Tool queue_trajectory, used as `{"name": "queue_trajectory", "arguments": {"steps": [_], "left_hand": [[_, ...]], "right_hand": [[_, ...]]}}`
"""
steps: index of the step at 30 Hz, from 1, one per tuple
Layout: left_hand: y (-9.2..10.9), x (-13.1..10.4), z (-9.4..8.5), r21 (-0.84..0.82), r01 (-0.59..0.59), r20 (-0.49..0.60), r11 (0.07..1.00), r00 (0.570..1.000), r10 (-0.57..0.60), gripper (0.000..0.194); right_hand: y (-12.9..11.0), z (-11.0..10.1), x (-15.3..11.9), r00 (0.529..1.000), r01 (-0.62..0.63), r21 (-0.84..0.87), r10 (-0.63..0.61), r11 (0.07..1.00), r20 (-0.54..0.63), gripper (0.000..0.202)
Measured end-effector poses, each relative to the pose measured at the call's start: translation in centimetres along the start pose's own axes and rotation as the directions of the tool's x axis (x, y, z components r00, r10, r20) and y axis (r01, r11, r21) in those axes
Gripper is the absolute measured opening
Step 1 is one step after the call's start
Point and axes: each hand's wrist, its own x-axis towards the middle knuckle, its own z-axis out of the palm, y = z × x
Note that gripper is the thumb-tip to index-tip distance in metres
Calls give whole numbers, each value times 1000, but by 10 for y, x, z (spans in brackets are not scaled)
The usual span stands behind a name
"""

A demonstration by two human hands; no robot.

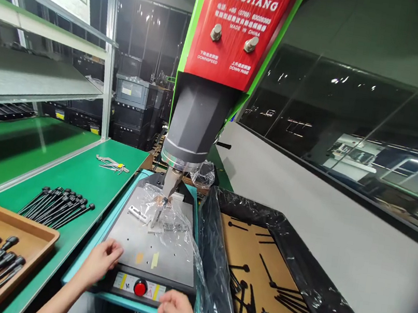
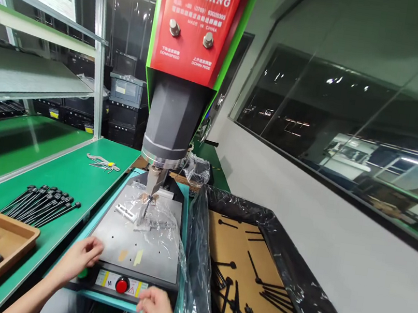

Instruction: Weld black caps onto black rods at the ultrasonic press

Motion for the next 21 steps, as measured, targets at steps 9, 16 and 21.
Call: {"name": "queue_trajectory", "arguments": {"steps": [9, 16, 21], "left_hand": [[-72, -18, -33, 153, -117, 180, 981, 980, 88, 38], [-61, -25, -30, 234, -88, 169, 968, 984, 49, 40], [-50, -48, -28, 262, -4, 207, 965, 977, -52, 34]], "right_hand": [[36, -4, -4, 927, 21, -272, -120, 962, -355, 33], [42, 4, -4, 909, 102, -326, -221, 940, -354, 31], [44, 15, -18, 998, -20, -211, 8, 977, -59, 20]]}}
